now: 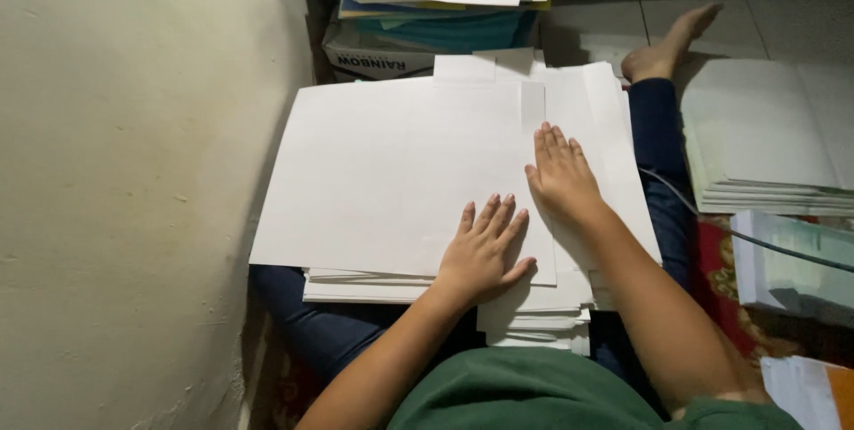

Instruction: Folding large white paper sheets and stacking them on the floor.

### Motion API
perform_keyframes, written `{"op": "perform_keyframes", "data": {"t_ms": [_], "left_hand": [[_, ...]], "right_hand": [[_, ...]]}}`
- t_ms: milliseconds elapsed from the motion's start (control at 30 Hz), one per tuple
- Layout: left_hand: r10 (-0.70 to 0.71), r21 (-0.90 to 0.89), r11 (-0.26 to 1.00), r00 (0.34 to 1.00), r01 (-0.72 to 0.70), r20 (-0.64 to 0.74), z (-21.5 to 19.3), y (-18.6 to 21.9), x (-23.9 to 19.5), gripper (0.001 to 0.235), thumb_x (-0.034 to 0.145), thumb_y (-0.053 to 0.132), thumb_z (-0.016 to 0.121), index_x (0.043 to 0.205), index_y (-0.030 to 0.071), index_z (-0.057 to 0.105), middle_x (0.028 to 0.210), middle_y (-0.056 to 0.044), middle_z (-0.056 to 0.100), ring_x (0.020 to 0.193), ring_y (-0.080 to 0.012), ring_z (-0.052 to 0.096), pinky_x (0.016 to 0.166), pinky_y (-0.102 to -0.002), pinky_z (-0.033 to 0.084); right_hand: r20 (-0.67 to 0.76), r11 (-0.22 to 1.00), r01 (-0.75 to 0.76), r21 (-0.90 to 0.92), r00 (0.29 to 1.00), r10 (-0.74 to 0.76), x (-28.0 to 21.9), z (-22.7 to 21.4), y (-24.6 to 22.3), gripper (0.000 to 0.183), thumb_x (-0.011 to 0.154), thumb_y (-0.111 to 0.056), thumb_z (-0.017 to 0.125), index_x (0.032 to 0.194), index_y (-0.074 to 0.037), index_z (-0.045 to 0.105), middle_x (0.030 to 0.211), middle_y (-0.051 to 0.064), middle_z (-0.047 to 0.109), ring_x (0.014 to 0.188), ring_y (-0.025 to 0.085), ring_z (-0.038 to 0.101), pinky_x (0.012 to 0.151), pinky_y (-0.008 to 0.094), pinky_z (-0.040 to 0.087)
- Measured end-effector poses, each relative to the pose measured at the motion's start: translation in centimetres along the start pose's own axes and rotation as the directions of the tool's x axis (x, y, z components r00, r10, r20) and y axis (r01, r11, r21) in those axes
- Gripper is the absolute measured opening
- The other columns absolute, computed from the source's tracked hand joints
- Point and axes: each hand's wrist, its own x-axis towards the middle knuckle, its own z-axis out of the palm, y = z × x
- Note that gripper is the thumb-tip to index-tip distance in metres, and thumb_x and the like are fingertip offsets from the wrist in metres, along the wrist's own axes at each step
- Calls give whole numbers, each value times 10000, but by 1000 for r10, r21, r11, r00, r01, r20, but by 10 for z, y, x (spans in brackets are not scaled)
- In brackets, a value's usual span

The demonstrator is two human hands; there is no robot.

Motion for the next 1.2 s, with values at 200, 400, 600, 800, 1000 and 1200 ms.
{"op": "perform_keyframes", "data": {"t_ms": [200, 400, 600, 800, 1000, 1200], "left_hand": [[-2, -12, 1000, 1000, 2, -2, 2, 1, 0, 767, 997, 587, 349, 1612, 132, 297, 1677, -202, 249, 1570, -359, 178, 1243, -580, 61], [6, 7, 1000, 999, -6, -49, 13, -3, 2, 769, 995, 598, 358, 1612, 142, 303, 1673, -201, 258, 1566, -361, 186, 1241, -581, 57], [-1, -7, 1000, 999, 1, -53, 17, -3, 4, 756, 992, 597, 354, 1610, 163, 324, 1673, -193, 265, 1572, -353, 175, 1242, -577, 36], [1, -32, 999, 999, -2, -40, 14, -4, 4, 759, 997, 599, 357, 1611, 155, 314, 1675, -201, 253, 1572, -357, 167, 1242, -579, 30], [-4, -16, 1000, 1000, 4, -26, 12, -2, 4, 757, 1001, 604, 342, 1617, 167, 294, 1679, -194, 243, 1573, -352, 159, 1242, -581, 22], [12, 2, 1000, 998, -12, -62, 14, -3, 3, 757, 992, 605, 362, 1606, 163, 328, 1666, -204, 278, 1562, -361, 208, 1240, -588, 64]], "right_hand": [[3, 998, 44, -51, 999, -44, -45, 10, -5, 711, 1073, -461, 227, 1627, -14, 220, 1704, 205, 193, 1576, 324, 174, 1251, 509, 88], [48, 1000, -6, 27, 999, 5, 2, 2, 6, 713, 1075, -473, 201, 1636, -34, 205, 1724, 163, 133, 1591, 291, 116, 1254, 492, 24], [0, 997, -67, 48, 998, 67, 39, -20, 0, 685, 1086, -414, 226, 1634, -4, 198, 1720, 184, 138, 1593, 294, 112, 1252, 501, 10], [17, 996, -63, 57, 998, 62, -5, -22, -20, 678, 1085, -404, 228, 1627, 3, 196, 1715, 199, 137, 1593, 302, 97, 1252, 491, 6], [35, 996, -38, 86, 999, 36, -10, -28, -18, 664, 1089, -378, 229, 1629, 8, 210, 1718, 191, 152, 1594, 292, 110, 1250, 481, -10], [46, 998, -53, 30, 998, 51, 49, -22, 7, 699, 1081, -426, 217, 1640, -8, 175, 1724, 184, 125, 1596, 300, 99, 1263, 498, 5]]}}
